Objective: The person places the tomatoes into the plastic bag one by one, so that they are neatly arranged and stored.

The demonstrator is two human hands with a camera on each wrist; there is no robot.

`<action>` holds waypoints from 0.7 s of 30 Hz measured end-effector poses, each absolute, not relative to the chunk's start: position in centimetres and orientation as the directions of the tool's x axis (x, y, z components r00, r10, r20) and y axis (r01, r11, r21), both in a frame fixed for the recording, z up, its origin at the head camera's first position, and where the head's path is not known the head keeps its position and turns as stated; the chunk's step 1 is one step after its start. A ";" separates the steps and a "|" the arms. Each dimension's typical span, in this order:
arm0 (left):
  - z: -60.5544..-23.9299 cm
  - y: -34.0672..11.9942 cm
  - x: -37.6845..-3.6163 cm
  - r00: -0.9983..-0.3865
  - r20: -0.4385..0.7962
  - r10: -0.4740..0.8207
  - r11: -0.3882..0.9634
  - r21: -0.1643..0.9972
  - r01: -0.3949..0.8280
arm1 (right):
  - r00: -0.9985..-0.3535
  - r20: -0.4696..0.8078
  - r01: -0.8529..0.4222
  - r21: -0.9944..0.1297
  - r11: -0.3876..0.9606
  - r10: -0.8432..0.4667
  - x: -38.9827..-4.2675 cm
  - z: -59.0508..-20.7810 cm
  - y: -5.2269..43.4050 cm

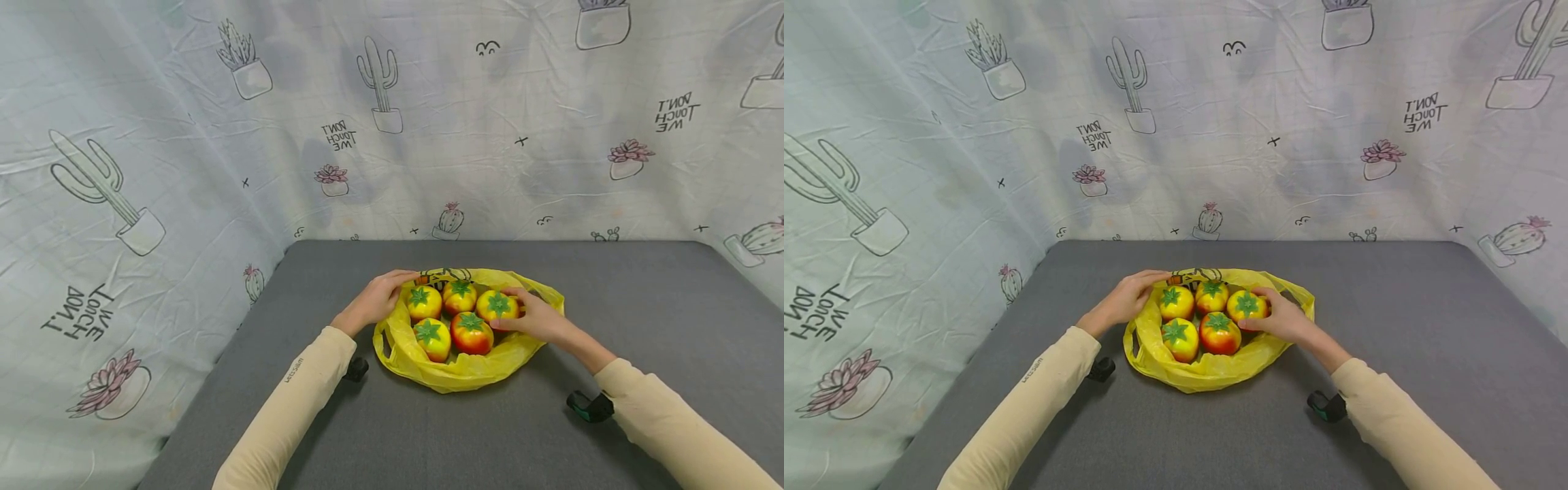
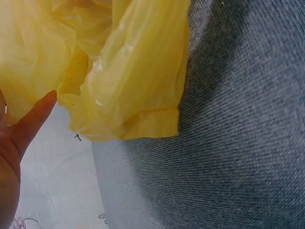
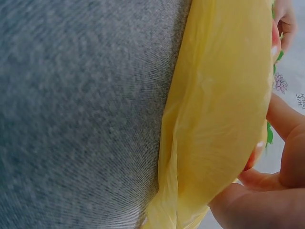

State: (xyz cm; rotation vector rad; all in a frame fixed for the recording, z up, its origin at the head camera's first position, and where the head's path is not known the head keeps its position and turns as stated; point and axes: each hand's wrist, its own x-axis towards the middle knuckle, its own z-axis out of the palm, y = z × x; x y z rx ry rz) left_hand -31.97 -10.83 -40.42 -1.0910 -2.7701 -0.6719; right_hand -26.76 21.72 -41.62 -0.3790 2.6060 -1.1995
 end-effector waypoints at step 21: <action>-39.9 -10.4 -32.2 -0.760 0.214 0.614 0.662 0.385 0.643 | -0.932 -0.109 -0.167 -0.718 0.675 -0.346 -26.3 -41.2 21.1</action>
